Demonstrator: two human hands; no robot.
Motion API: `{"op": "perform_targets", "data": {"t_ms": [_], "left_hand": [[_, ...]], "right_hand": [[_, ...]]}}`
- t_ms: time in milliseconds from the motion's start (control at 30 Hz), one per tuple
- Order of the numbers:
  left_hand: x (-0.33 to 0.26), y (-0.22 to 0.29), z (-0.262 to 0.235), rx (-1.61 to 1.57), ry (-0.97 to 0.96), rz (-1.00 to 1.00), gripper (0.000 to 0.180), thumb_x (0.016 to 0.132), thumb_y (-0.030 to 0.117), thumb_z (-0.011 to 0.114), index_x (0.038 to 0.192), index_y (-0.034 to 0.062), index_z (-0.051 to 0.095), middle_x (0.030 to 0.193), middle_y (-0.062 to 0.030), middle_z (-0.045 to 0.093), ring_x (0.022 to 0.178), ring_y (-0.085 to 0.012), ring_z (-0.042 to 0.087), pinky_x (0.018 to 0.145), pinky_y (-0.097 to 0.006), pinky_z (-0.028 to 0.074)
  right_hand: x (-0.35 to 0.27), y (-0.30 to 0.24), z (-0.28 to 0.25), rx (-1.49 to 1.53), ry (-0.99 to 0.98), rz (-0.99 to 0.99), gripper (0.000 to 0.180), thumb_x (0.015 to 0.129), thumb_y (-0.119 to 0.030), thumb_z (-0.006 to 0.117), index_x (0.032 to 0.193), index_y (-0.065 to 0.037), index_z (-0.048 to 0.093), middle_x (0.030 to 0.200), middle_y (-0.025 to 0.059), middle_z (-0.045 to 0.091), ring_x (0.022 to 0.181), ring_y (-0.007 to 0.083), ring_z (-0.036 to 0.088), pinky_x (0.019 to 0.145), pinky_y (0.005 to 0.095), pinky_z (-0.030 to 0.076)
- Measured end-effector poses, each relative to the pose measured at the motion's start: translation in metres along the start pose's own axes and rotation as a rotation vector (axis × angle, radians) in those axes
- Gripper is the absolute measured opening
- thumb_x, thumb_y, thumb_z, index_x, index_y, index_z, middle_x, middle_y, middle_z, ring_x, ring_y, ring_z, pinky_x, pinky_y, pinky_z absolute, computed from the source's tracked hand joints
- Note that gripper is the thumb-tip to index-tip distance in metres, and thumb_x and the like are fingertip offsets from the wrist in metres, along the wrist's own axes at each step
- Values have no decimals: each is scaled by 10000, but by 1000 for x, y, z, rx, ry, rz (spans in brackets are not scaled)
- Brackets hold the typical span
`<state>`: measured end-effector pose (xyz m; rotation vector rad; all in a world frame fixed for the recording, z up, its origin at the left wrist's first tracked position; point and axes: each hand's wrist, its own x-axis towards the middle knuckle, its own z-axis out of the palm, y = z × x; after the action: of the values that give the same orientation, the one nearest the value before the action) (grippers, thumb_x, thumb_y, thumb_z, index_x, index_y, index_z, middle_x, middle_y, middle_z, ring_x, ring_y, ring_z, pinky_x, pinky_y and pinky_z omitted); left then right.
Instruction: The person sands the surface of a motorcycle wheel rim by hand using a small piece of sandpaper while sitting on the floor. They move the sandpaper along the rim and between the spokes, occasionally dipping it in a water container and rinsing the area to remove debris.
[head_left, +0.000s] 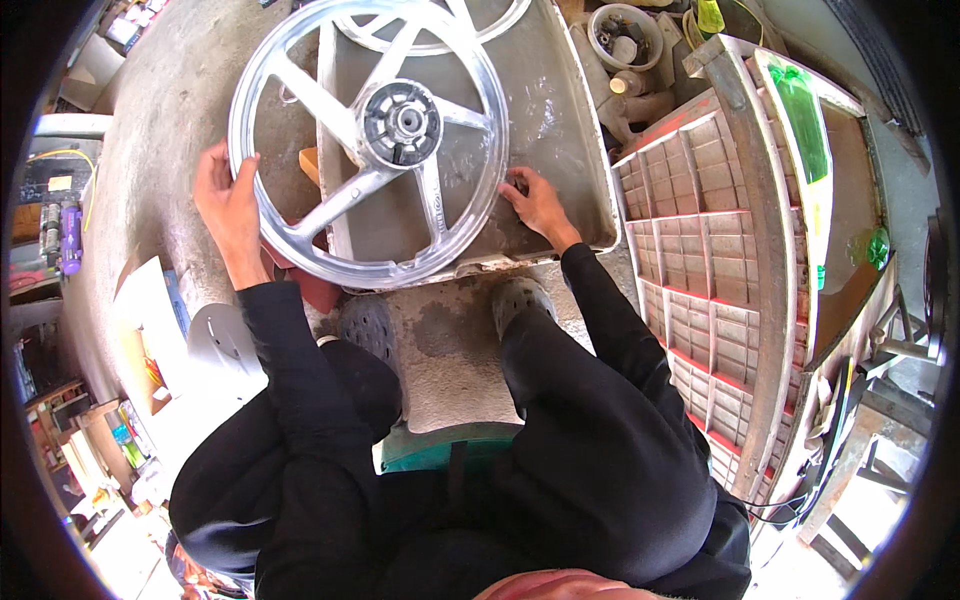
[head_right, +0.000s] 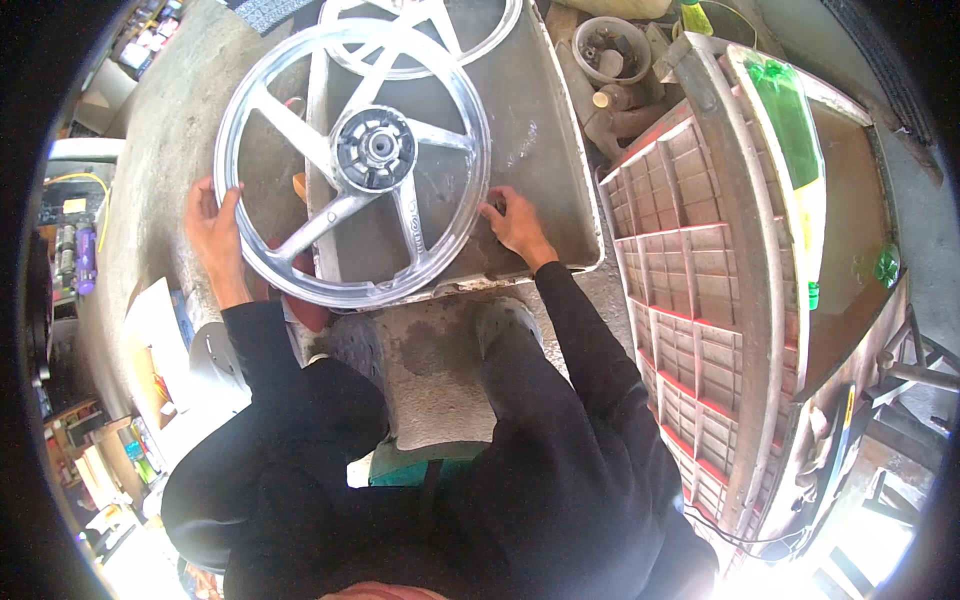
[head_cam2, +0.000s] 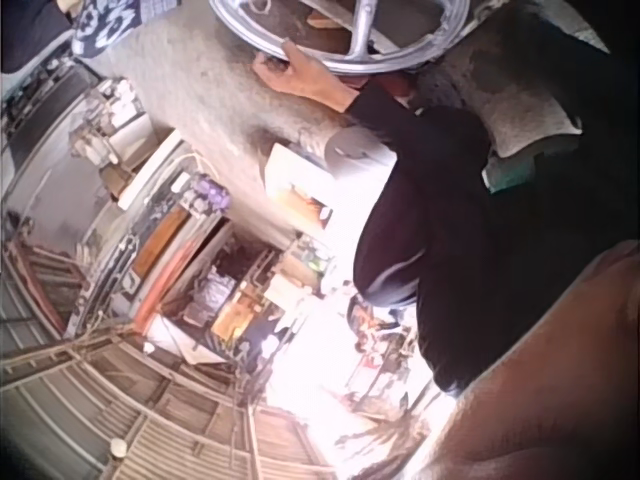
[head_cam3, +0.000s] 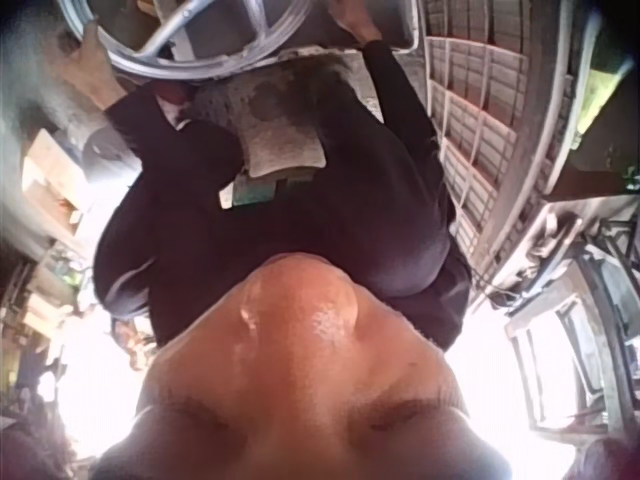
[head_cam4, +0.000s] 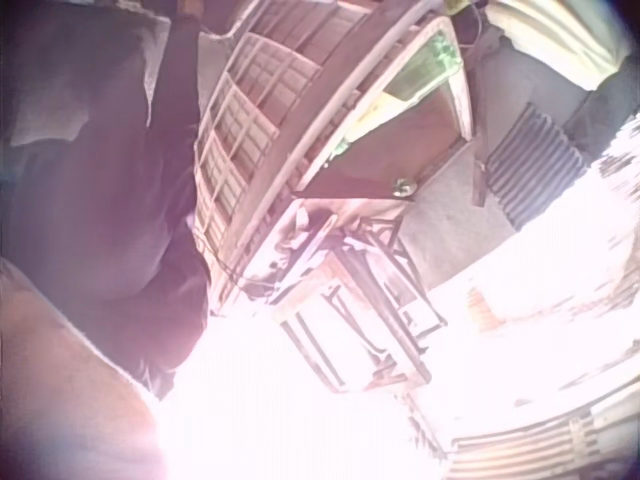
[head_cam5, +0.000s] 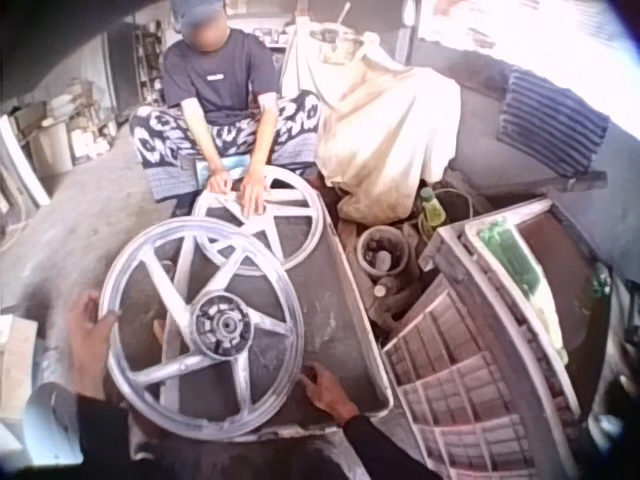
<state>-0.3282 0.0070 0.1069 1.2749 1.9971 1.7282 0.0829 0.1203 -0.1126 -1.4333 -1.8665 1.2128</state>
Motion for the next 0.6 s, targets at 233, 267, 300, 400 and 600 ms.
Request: {"op": "perform_targets", "data": {"t_ms": [233,267,300,400,600], "left_hand": [[-12,-58,-20,-8,124,-183,188,904,-60,726,1068,-13,649,1001,-68,730,921,-119,667,856,-280,522],[-12,-61,-18,-30,127,-191,188,905,-59,724,1071,-12,647,1002,-69,731,920,-120,669,851,-279,522],[-12,-63,-15,-52,130,-199,189,907,-58,722,1073,-11,645,1002,-70,733,919,-122,671,845,-278,522],[-18,-92,-15,-41,140,-274,176,916,-54,710,1067,-7,633,1002,-70,735,915,-124,677,828,-270,515],[-25,-117,-14,-94,106,-317,137,944,-13,691,1063,7,628,979,-77,738,893,-112,681,795,-255,495]], "right_hand": [[13,-3,12,275,-256,283,594,984,-266,799,1424,73,590,1267,245,755,1123,316,763,963,436,590],[12,3,12,185,-185,194,567,989,-260,793,1406,72,599,1232,232,762,1064,290,771,921,418,596],[11,9,10,94,-116,105,541,995,-253,787,1389,72,607,1196,219,770,1006,263,779,878,401,601],[12,5,5,209,-146,211,449,1009,-236,772,1314,63,634,1056,164,777,846,191,767,752,348,586],[10,10,-2,366,-156,225,293,1039,-200,732,1187,41,653,887,91,758,702,147,708,626,315,522]]}}
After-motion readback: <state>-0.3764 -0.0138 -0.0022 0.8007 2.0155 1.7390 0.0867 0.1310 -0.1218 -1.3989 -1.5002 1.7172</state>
